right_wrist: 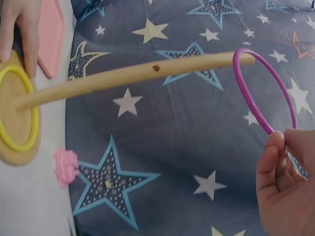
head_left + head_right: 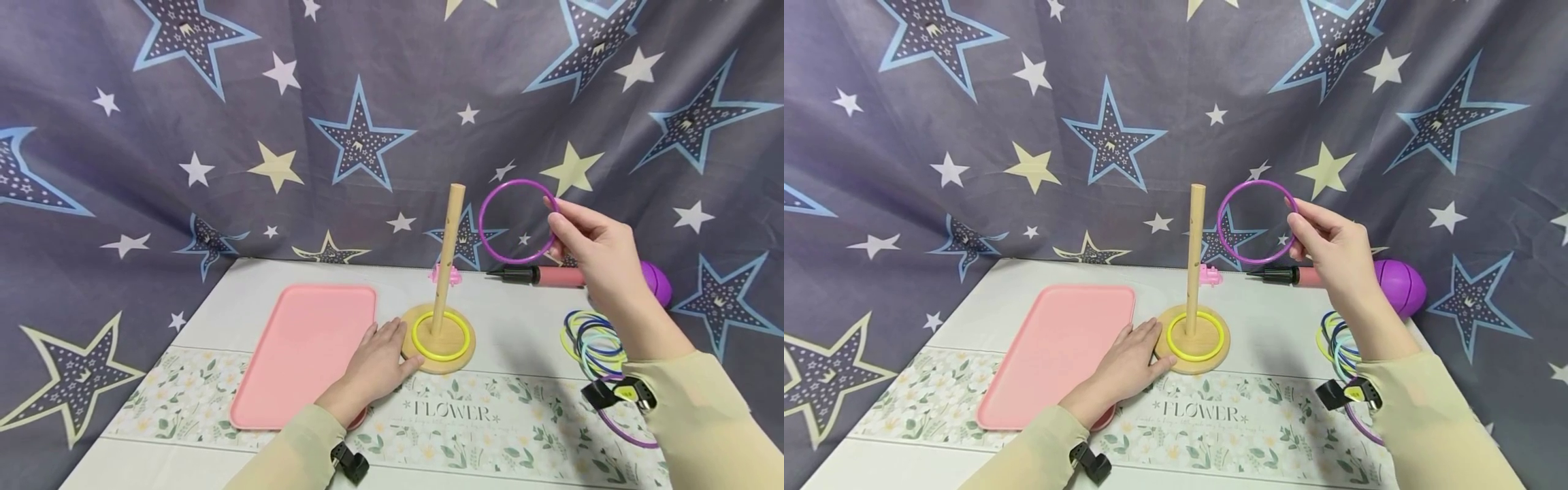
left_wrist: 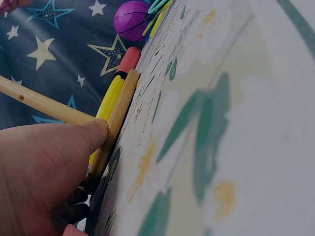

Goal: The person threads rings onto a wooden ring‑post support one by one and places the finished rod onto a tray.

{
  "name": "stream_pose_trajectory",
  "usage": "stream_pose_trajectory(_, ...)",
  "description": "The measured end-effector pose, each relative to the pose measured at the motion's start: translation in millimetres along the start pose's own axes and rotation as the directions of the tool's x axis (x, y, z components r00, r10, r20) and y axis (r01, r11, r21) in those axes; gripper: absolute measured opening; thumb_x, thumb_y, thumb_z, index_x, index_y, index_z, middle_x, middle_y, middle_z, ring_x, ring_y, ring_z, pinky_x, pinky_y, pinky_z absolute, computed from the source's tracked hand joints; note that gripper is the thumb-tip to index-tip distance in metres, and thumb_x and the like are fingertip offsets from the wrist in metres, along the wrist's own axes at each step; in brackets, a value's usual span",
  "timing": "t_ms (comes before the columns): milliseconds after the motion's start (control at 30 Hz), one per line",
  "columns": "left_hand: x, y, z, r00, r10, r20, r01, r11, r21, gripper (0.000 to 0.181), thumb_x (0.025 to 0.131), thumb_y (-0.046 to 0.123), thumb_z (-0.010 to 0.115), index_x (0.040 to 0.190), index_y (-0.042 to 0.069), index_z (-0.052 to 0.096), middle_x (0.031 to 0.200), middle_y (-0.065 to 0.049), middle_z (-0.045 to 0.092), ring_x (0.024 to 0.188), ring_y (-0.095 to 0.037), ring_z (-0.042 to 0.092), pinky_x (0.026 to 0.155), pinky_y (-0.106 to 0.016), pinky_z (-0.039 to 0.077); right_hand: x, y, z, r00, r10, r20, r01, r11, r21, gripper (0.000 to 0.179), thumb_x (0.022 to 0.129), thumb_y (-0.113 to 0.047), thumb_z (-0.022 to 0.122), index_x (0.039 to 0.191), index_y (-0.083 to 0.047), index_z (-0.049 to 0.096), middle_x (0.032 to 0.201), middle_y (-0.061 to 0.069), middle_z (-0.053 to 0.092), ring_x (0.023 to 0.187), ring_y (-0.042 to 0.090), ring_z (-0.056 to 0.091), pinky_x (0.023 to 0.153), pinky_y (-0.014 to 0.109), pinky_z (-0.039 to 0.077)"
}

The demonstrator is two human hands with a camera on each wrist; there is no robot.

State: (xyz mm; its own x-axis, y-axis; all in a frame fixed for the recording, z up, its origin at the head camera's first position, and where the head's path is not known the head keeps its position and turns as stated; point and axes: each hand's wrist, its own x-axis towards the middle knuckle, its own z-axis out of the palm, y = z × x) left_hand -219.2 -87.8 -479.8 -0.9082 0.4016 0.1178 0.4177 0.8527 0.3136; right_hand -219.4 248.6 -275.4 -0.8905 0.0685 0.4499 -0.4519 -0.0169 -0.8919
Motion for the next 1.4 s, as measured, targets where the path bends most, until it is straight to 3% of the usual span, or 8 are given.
stream_pose_trajectory(300, -0.9, -1.5, 2.6, 1.0, 0.005, -0.001, -0.005, 1.0, -0.001, 0.084, 0.111, 0.056, 0.06, 0.166, -0.005, 0.042, 0.173, -0.023, 0.04, 0.163, -0.034, 0.034, 0.137, -0.054, 0.016, 9.8, -8.7, 23.2, 1.0, -0.008, 0.006, 0.008, 0.999, 0.053, 0.035, 0.103, -0.007, 0.079, 0.138, -0.003, 0.078, 0.084, 0.005, 0.07, 0.065, 0.011, 0.066, 0.068, 0.018, 0.062)
stream_pose_trajectory(800, -0.6, -2.1, 2.2, 1.0, 0.007, 0.001, -0.007, 1.0, 0.003, 0.085, 0.111, 0.057, 0.06, 0.166, -0.005, 0.042, 0.173, -0.022, 0.041, 0.163, -0.035, 0.035, 0.136, -0.054, 0.016, 17.2, -8.1, 64.3, 1.0, 0.015, -0.025, -0.014, 1.0, 0.02, 0.035, 0.105, -0.012, 0.078, 0.137, 0.0, 0.076, 0.083, 0.004, 0.07, 0.062, 0.009, 0.064, 0.064, 0.018, 0.058)
stream_pose_trajectory(1033, -0.6, -1.4, 1.5, 1.0, 0.013, -0.003, -0.013, 1.0, 0.008, 0.084, 0.111, 0.057, 0.059, 0.166, -0.005, 0.042, 0.172, -0.023, 0.041, 0.163, -0.035, 0.035, 0.136, -0.054, 0.016, 20.8, -0.1, 71.9, 1.0, 0.023, -0.017, -0.023, 1.0, 0.004, 0.041, 0.106, -0.011, 0.077, 0.142, 0.007, 0.071, 0.08, 0.002, 0.069, 0.061, 0.007, 0.064, 0.063, 0.017, 0.058)
stream_pose_trajectory(1400, -0.5, -3.1, 3.1, 1.0, 0.02, -0.015, -0.02, 1.0, 0.005, 0.085, 0.11, 0.056, 0.061, 0.165, -0.006, 0.043, 0.172, -0.024, 0.042, 0.162, -0.036, 0.036, 0.136, -0.055, 0.017, 18.1, 12.5, 75.9, 0.997, 0.075, -0.009, -0.075, 0.997, -0.017, 0.039, 0.106, -0.013, 0.077, 0.14, 0.004, 0.072, 0.081, 0.002, 0.069, 0.063, 0.007, 0.064, 0.064, 0.017, 0.059)
